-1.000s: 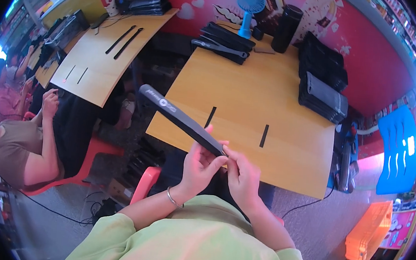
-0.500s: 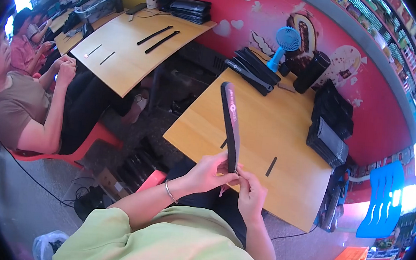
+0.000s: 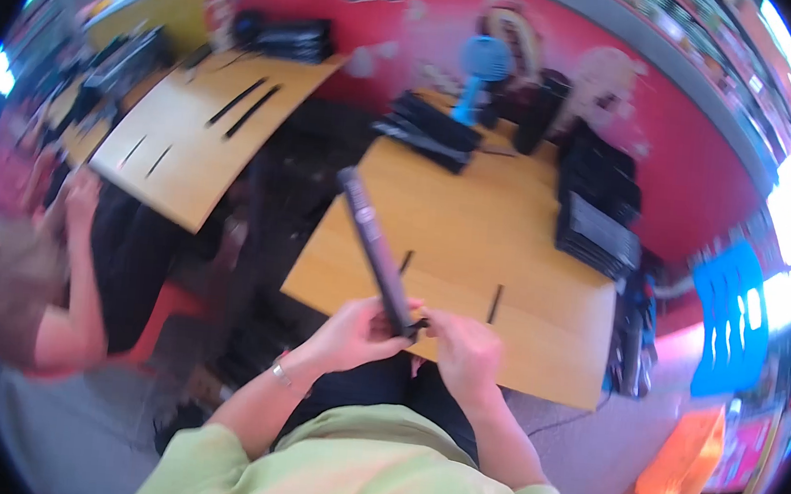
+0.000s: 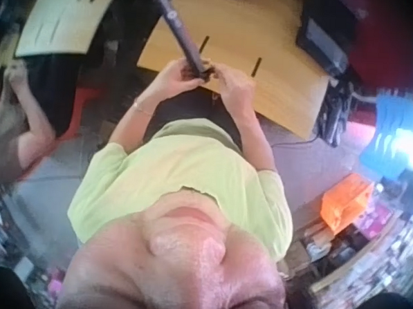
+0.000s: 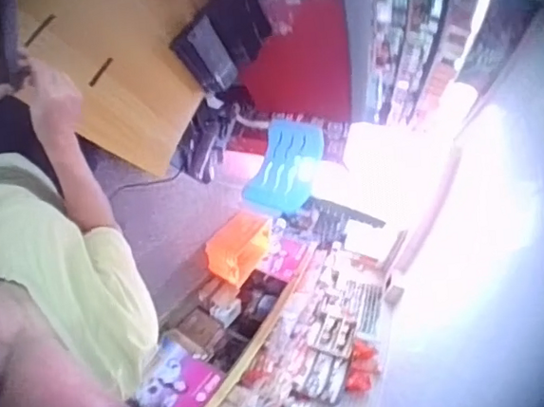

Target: Assembling black flexible straps by inserting small plastic connector pins into pre-punched holes.

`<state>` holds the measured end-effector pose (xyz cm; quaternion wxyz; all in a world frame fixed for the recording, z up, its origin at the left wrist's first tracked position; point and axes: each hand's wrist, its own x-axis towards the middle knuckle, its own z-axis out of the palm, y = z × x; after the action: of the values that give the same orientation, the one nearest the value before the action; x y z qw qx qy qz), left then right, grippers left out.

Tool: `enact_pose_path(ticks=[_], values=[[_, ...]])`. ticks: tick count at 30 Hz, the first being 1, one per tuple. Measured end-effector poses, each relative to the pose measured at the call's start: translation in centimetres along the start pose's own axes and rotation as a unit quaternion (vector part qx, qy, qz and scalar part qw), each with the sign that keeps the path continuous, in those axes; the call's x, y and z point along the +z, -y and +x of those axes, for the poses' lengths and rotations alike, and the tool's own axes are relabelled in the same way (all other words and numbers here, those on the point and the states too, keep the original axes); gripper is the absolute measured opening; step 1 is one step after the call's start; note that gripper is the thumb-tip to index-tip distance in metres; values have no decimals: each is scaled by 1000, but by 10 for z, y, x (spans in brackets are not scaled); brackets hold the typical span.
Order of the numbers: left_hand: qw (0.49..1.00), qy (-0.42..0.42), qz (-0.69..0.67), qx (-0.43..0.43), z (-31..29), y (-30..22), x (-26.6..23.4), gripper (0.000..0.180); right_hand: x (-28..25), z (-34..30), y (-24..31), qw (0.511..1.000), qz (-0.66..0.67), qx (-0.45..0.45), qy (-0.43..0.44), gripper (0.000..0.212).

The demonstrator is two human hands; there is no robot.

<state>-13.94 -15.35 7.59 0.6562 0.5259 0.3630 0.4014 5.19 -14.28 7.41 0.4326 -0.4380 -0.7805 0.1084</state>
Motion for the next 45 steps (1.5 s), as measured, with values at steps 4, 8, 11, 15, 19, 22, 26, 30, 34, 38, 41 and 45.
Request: enact_pose_path(ticks=[4, 8, 11, 15, 19, 22, 26, 30, 34, 38, 41, 45], values=[[988, 103, -32, -109, -23, 12, 4, 34, -21, 36, -11, 995, -22, -41, -83, 33], [991, 41, -117, -42, -21, 21, 8, 31, -38, 37, 1, 995, -72, -65, 20, 29], [981, -44, -189, -16, -1, 21, 7, 24, -33, 16, 12, 980, -34, -95, 169, 23], [946, -99, -305, 41, 14, 18, 11, 14, -38, 2, 15, 986, 42, 0, 161, 42], [966, -179, -185, -25, 7, 16, 34, 19, -27, 2, 17, 996, 44, -70, 41, 54], [936, -259, -229, -73, 5, 13, 53, 19, -15, 2, 10, 992, 86, -76, 51, 43], [975, -108, -186, -50, -5, 24, 31, 13, -9, 4, -8, 982, 158, -99, 37, 25], [981, 14, -141, -133, -20, 10, 17, 9, -44, 25, -19, 925, 317, 173, 121, 10], [971, 90, -112, -193, -47, 16, -24, 9, -88, 75, -82, 934, 281, 219, 1, 8], [962, 149, -84, -214, -73, 12, -52, 12, -125, 133, -151, 961, 176, 173, -126, 9], [963, 34, -175, -203, -92, 24, -59, 16, -128, 153, -146, 970, 70, 129, -192, 10], [940, -47, -313, -129, -70, 20, -46, 21, -86, 134, -157, 980, -117, -57, -151, 12]])
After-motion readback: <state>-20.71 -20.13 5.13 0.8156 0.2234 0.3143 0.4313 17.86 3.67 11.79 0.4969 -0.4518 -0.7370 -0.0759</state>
